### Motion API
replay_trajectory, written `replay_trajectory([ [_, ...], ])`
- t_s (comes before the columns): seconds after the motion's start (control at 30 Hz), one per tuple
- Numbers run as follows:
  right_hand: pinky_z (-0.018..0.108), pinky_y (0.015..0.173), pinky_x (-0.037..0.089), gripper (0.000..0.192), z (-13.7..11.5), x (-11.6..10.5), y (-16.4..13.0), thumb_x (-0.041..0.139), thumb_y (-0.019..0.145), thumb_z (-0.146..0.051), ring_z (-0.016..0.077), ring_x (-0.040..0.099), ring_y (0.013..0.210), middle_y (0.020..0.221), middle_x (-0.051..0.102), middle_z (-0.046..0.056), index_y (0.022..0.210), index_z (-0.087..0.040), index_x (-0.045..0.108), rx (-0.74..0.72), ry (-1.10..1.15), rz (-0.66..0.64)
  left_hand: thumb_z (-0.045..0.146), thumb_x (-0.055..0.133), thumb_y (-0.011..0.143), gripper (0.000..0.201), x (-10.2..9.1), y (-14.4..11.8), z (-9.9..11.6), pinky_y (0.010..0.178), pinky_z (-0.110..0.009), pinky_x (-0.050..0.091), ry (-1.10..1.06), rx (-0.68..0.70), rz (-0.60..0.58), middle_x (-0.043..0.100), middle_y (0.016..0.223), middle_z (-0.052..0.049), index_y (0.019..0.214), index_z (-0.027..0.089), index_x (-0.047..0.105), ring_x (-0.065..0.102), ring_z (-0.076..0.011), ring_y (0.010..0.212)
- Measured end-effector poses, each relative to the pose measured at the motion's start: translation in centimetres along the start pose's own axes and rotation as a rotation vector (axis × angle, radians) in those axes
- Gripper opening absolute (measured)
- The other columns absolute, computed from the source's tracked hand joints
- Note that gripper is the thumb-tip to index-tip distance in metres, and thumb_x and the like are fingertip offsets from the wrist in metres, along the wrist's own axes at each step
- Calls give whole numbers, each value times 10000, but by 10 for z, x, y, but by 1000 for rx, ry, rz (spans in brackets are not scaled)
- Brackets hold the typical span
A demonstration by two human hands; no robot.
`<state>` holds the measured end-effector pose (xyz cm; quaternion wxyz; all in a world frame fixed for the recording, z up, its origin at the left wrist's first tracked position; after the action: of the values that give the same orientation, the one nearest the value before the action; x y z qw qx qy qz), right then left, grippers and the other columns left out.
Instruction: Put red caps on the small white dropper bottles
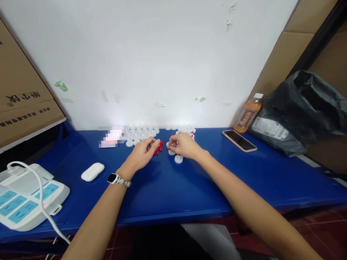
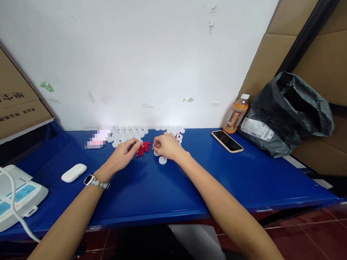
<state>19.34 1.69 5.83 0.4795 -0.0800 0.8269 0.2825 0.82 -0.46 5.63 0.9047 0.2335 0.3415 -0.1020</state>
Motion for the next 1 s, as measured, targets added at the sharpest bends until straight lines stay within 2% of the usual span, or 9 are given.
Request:
replay_trajectory([
  [0.1, 285, 672, 397, 212, 20, -12, 7, 633, 881, -401, 173, 608, 683, 713, 698, 16, 849, -214, 727, 163, 23, 113, 580, 403, 978, 459, 4, 1, 1, 613, -281, 402, 1, 15, -18, 624, 695, 3, 893, 198, 642, 536, -157, 626],
  [0.2, 302, 751, 429, 229, 43, -20, 22, 548, 915, -339, 196, 655, 774, 804, 735, 35, 997, -208, 718, 303, -62, 205, 575, 414, 976, 448, 7, 2, 1, 601, -281, 397, 4, 22, -42, 633, 693, 3, 883, 198, 638, 528, -151, 606],
  [0.33, 397, 934, 417, 249, 68, -16, 47, 586, 867, -270, 272, 665, 1005, 962, 757, 114, 1055, -176, 720, 423, -225, 83, 556, 434, 975, 420, 12, 3, 1, 620, -288, 406, 21, 28, -62, 658, 736, -4, 882, 200, 636, 540, -152, 628],
  [0.5, 377, 858, 464, 181, 76, -9, 67, 627, 765, -117, 304, 687, 985, 992, 747, 179, 885, -149, 758, 502, -233, -14, 551, 430, 976, 422, 13, 3, -1, 637, -298, 413, 43, 31, -60, 665, 753, -17, 877, 201, 645, 550, -165, 654],
  [0.67, 328, 761, 477, 167, 54, -19, 64, 608, 760, -92, 263, 694, 851, 879, 748, 145, 823, -152, 751, 421, -126, 119, 482, 423, 988, 355, 8, 4, -8, 729, -331, 466, 99, 64, 25, 664, 898, -56, 954, 204, 640, 594, -201, 811],
  [0.77, 322, 746, 477, 154, 19, -22, 50, 587, 812, -154, 228, 676, 796, 834, 746, 94, 808, -179, 739, 239, 18, 266, 410, 483, 968, 306, 3, 3, -8, 856, -365, 490, 154, 101, 176, 587, 1177, -96, 1184, 222, 589, 593, -228, 1025],
  [0.83, 303, 700, 479, 109, -5, -15, 39, 620, 800, -192, 193, 658, 727, 790, 737, 58, 796, -186, 729, 158, 211, 246, 387, 532, 947, 413, 1, 2, -6, 966, -392, 468, 186, 156, 221, 507, 1330, -112, 1330, 236, 502, 543, -249, 1178],
  [0.9, 285, 677, 480, 91, -24, -4, 30, 629, 802, -210, 168, 643, 696, 759, 730, 32, 775, -189, 713, 99, 410, 169, 372, 524, 955, 413, 3, 2, -5, 1034, -419, 428, 222, 213, 185, 521, 1331, -112, 1340, 230, 489, 507, -264, 1231],
  [1.0, 281, 665, 472, 94, -34, 9, 23, 632, 823, -246, 155, 626, 675, 746, 722, 20, 791, -186, 697, 90, 546, 122, 368, 421, 1001, 274, 7, 3, -11, 940, -420, 461, 254, 182, 53, 621, 1096, -93, 1162, 206, 573, 578, -255, 1047],
])
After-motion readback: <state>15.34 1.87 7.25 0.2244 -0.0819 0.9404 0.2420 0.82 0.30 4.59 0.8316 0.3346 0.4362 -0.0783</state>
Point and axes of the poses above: each hand's wrist, its own y-axis towards the middle knuckle, its own x-axis out of the palm, z = x × y, the point moved 4 cm from there along y, towards the middle knuckle
